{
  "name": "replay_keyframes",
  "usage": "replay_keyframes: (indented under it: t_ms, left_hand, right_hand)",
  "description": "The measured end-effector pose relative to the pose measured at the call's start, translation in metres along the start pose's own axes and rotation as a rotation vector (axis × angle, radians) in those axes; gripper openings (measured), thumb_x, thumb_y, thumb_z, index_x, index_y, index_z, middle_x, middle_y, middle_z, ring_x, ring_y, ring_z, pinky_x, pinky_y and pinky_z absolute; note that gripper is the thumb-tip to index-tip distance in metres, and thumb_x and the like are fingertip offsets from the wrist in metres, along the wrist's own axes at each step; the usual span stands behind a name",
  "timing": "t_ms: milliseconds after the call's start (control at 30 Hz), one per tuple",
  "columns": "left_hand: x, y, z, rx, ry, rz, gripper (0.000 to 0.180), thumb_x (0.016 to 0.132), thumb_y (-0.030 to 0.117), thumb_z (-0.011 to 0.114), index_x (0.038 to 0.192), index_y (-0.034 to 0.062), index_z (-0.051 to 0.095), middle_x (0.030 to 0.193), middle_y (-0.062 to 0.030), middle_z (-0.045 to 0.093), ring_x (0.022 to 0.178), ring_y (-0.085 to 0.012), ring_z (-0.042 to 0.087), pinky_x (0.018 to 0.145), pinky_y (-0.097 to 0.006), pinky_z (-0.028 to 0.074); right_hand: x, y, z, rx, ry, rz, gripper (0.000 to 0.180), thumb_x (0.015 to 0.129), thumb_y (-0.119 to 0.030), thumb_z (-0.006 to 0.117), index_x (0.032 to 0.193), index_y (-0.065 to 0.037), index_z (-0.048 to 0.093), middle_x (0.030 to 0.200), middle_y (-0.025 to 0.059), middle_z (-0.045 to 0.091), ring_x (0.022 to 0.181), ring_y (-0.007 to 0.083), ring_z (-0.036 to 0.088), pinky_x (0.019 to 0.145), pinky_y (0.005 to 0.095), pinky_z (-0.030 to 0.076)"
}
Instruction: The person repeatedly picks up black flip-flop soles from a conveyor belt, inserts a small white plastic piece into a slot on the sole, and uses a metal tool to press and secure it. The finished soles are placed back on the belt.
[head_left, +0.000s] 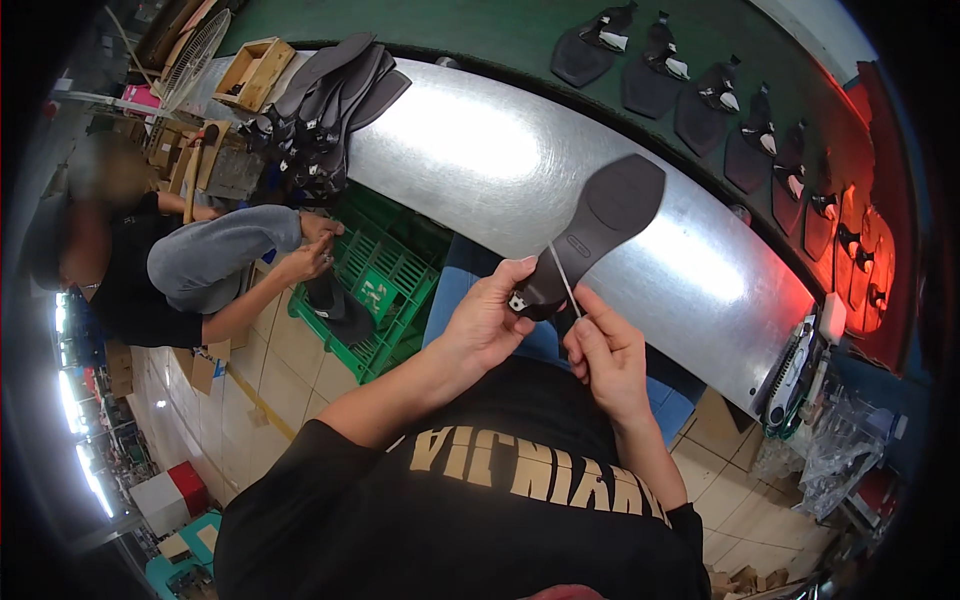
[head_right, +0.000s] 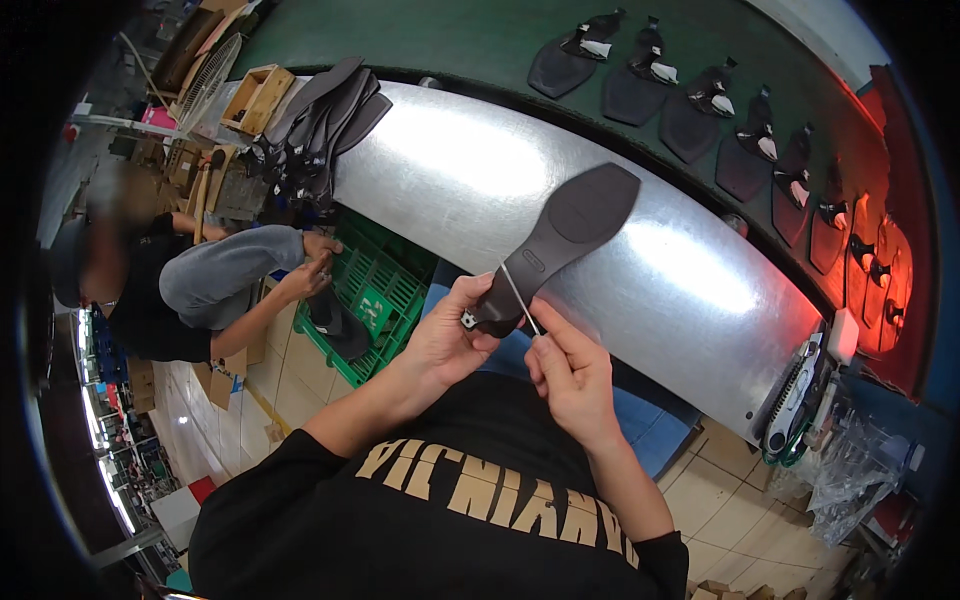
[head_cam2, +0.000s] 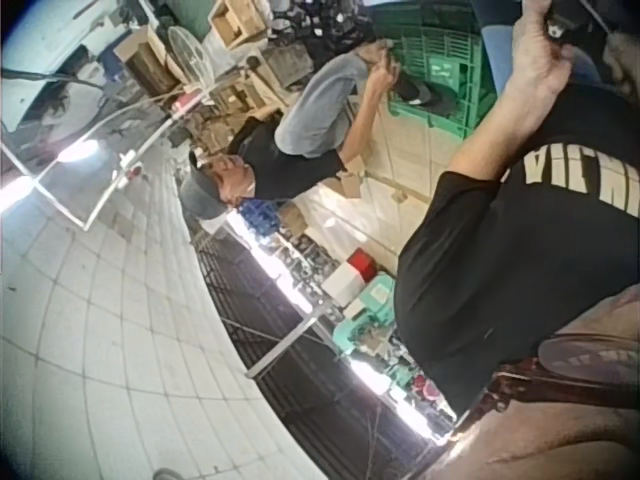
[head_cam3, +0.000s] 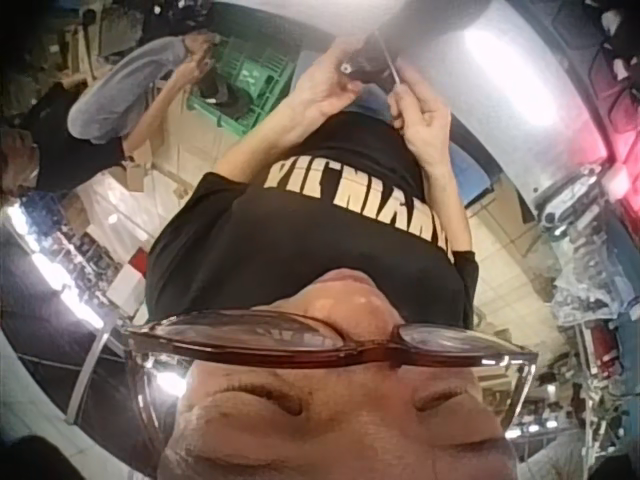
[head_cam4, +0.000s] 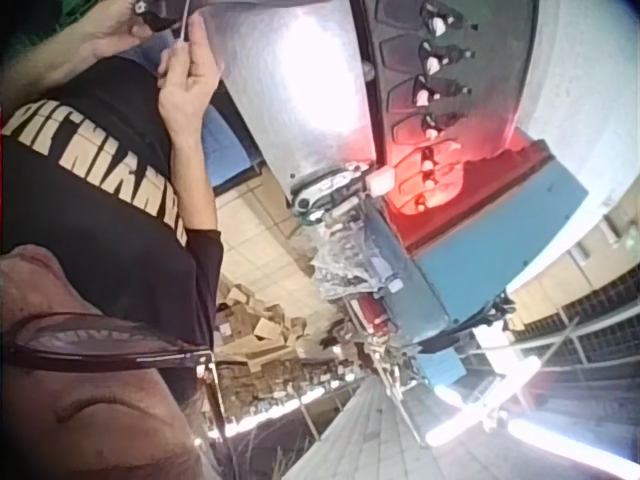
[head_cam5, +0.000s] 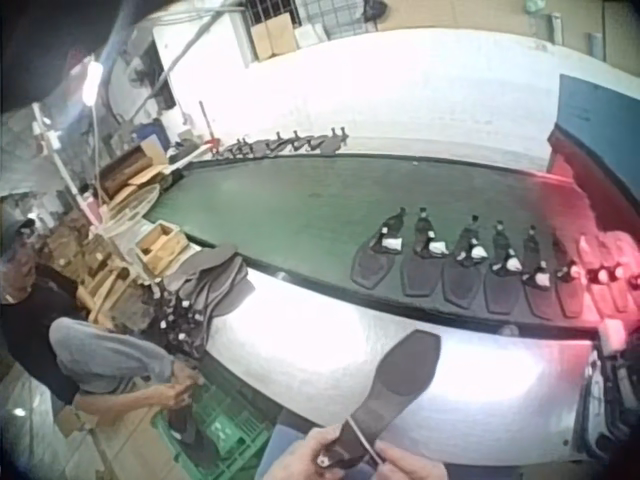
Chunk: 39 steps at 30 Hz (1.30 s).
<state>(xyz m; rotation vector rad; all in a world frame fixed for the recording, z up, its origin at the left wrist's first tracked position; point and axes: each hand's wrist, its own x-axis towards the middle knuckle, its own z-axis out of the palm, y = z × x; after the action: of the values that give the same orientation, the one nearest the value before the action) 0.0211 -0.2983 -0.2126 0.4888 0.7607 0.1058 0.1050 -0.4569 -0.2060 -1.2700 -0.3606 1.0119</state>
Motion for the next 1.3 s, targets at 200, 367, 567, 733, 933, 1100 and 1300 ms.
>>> replay_keyframes:
  t_ms: [200, 367, 567, 733, 933, 1100, 1300]
  left_hand:
    - [-0.008, 0.009, 0.006, 0.318, -0.033, 0.219, 0.025, 0.093, 0.028, 0.06, 0.094, 0.0037, 0.066, 0.075, -0.0038, 0.066, 0.054, -0.0084, 0.057, 0.043, -0.021, 0.041]
    - [-0.013, 0.015, 0.027, 0.278, 0.046, 0.276, 0.046, 0.097, 0.043, 0.05, 0.09, 0.0006, 0.067, 0.072, -0.0049, 0.066, 0.052, -0.0083, 0.055, 0.045, -0.02, 0.042]
    - [0.0, 0.013, 0.01, 0.263, 0.167, 0.316, 0.064, 0.098, 0.055, 0.037, 0.086, -0.0013, 0.066, 0.066, -0.006, 0.064, 0.049, -0.0095, 0.054, 0.043, -0.021, 0.042]
    - [0.016, 0.004, 0.018, 0.275, 0.221, 0.624, 0.07, 0.098, 0.056, 0.034, 0.07, -0.0006, 0.064, 0.064, -0.0079, 0.064, 0.05, -0.0105, 0.054, 0.048, -0.023, 0.043]
    - [0.017, 0.005, 0.024, 0.33, 0.106, 0.684, 0.075, 0.096, 0.061, 0.032, 0.06, 0.0025, 0.062, 0.056, -0.0035, 0.057, 0.047, -0.0068, 0.046, 0.045, -0.021, 0.036]
    - [0.017, 0.021, 0.026, 0.213, 0.142, 0.584, 0.079, 0.095, 0.065, 0.028, 0.058, 0.0035, 0.062, 0.053, -0.0015, 0.055, 0.043, -0.0062, 0.044, 0.041, -0.02, 0.033]
    - [0.014, 0.013, 0.042, 0.217, 0.12, 0.492, 0.083, 0.093, 0.069, 0.025, 0.058, 0.0032, 0.062, 0.051, -0.0013, 0.054, 0.041, -0.0062, 0.043, 0.039, -0.02, 0.033]
  right_hand:
    - [0.001, 0.0, -0.013, 0.497, -0.165, 0.124, 0.038, 0.098, -0.012, 0.046, 0.135, -0.001, 0.046, 0.064, 0.0026, 0.047, 0.049, 0.0063, 0.042, 0.042, 0.0187, 0.036]
    - [0.0, 0.002, -0.007, 0.338, -0.164, 0.102, 0.039, 0.099, -0.014, 0.045, 0.135, 0.001, 0.044, 0.063, 0.0017, 0.048, 0.049, 0.006, 0.043, 0.043, 0.0172, 0.034]
    - [0.001, -0.004, 0.0, 0.203, -0.114, 0.166, 0.052, 0.095, -0.013, 0.05, 0.142, -0.003, 0.031, 0.063, 0.0029, 0.053, 0.048, 0.0054, 0.045, 0.042, 0.0167, 0.033]
    - [-0.001, -0.004, 0.016, 0.202, -0.142, 0.183, 0.063, 0.092, -0.009, 0.053, 0.147, -0.008, 0.02, 0.063, 0.0046, 0.054, 0.046, 0.0065, 0.046, 0.041, 0.0173, 0.033]
    - [-0.001, 0.0, 0.008, 0.444, -0.062, 0.11, 0.045, 0.095, -0.014, 0.055, 0.134, 0.001, 0.042, 0.062, 0.0034, 0.048, 0.043, 0.0071, 0.041, 0.038, 0.02, 0.033]
    - [-0.001, -0.013, -0.002, 0.037, -0.031, -0.059, 0.025, 0.095, -0.01, 0.051, 0.114, 0.006, 0.057, 0.068, 0.0056, 0.056, 0.046, 0.0064, 0.045, 0.042, 0.0193, 0.038]
    - [0.007, 0.0, 0.021, -0.648, 0.205, -0.43, 0.014, 0.089, 0.004, 0.051, 0.095, 0.006, 0.063, 0.066, 0.007, 0.058, 0.055, 0.0101, 0.052, 0.052, 0.0242, 0.041]
